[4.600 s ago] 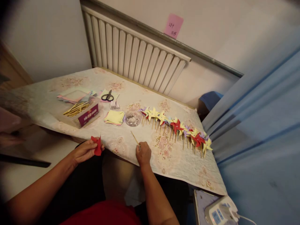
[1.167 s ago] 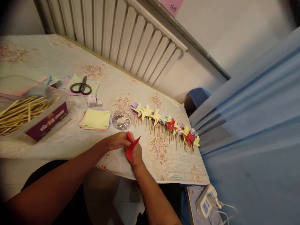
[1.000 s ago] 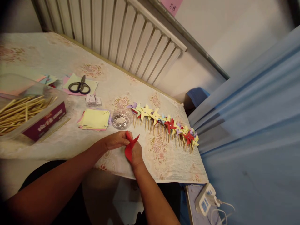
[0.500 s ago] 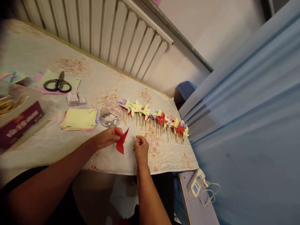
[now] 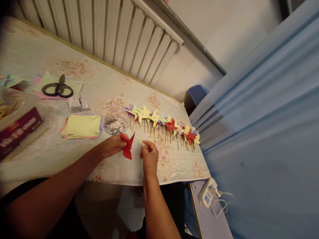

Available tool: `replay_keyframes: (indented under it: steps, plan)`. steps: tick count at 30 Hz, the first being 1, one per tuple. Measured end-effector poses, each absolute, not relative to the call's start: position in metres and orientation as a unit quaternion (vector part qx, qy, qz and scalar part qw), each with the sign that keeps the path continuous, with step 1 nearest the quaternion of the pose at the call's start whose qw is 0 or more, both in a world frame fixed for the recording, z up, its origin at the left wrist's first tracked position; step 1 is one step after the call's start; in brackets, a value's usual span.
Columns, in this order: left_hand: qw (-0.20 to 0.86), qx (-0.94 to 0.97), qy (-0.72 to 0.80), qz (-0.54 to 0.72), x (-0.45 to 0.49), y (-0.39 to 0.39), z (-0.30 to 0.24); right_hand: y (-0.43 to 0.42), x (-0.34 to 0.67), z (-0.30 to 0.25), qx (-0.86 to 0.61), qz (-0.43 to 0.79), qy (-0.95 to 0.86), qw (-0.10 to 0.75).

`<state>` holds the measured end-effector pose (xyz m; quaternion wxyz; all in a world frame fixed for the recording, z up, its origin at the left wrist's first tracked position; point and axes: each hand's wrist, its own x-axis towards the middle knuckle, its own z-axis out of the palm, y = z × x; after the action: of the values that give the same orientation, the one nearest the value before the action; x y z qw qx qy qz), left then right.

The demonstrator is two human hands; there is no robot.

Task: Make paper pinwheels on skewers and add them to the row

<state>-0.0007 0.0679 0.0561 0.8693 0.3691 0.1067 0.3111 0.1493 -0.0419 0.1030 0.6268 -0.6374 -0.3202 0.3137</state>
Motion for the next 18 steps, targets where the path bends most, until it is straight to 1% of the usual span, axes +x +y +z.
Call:
replay_keyframes:
  steps: [4,10,18]
  plan:
    - [0.87,0.347,0.103,0.336,0.0,0.069,0.054,-0.046,0.143,0.114,-0.62,0.323,-0.329,0.635]
    - [0.879,0.327,0.069,0.339,-0.001,0.069,0.055,-0.048,0.131,0.126,-0.609,0.344,-0.295,0.65]
    - [0.883,0.327,0.036,0.335,-0.002,0.066,0.061,-0.05,0.122,0.124,-0.61,0.36,-0.287,0.645]
